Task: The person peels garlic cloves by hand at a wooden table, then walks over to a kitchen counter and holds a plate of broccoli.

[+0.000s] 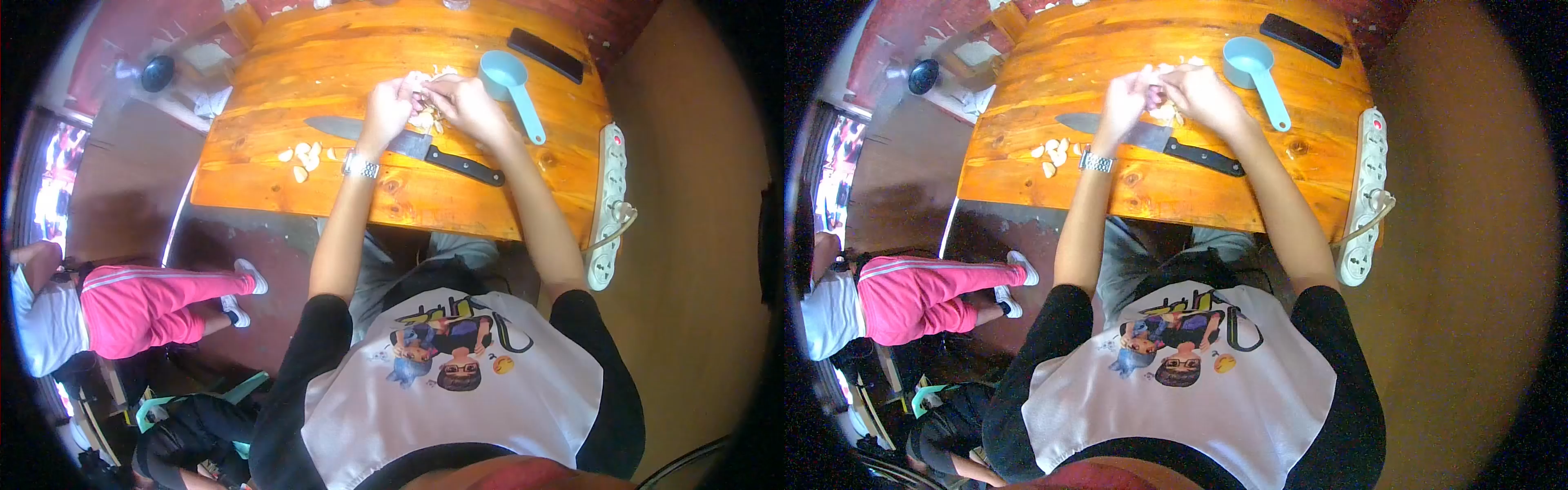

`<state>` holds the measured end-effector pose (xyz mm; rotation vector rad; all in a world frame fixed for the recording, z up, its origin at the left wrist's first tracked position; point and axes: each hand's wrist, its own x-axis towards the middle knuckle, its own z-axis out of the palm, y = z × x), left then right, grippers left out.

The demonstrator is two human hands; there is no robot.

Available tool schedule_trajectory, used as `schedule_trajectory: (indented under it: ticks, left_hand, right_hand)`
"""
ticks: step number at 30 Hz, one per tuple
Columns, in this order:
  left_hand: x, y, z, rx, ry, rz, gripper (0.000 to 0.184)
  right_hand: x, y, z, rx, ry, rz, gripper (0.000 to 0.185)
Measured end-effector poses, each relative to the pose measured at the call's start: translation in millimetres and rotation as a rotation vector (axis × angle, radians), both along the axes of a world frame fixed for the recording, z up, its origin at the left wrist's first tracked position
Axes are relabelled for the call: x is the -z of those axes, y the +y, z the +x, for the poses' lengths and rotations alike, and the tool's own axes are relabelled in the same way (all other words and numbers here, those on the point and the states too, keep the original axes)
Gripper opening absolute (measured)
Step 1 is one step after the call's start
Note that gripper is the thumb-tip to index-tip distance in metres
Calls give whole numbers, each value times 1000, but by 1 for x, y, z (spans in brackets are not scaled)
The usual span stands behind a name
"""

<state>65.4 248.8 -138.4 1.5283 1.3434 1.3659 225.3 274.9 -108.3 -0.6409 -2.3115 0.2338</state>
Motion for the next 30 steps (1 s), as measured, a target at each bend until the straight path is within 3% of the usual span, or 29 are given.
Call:
schedule_trajectory:
  ticks: [4, 6, 10, 13, 16, 22, 28, 30]
  left_hand:
    - [2, 1, 10, -246, 436, 344, 33]
    - [-2, 1, 12, -248, 429, 335, 22]
    - [-4, -7, 20, -269, 441, 489, 17]
    - [1, -3, 8, -112, 252, 109, 18]
    - [10, 1, 1, 103, -218, 72, 21]
    - [0, -11, -3, 145, -292, 33, 24]
    - [6, -8, -5, 90, -308, 141, 28]
    - [7, -8, -5, 63, -324, 95, 24]
  right_hand:
    - [5, -3, -5, 44, -38, 17, 15]
    - [1, -8, -5, 71, -45, 13, 16]
    - [1, -5, -5, 127, -69, -39, 16]
    - [3, -5, -4, 28, 44, 68, 17]
    - [1, -6, -6, 98, 54, -47, 18]
    - [8, 4, -7, 252, 199, -93, 21]
    - [5, 1, -8, 213, 50, -293, 22]
    - [6, 1, -8, 132, 12, -195, 22]
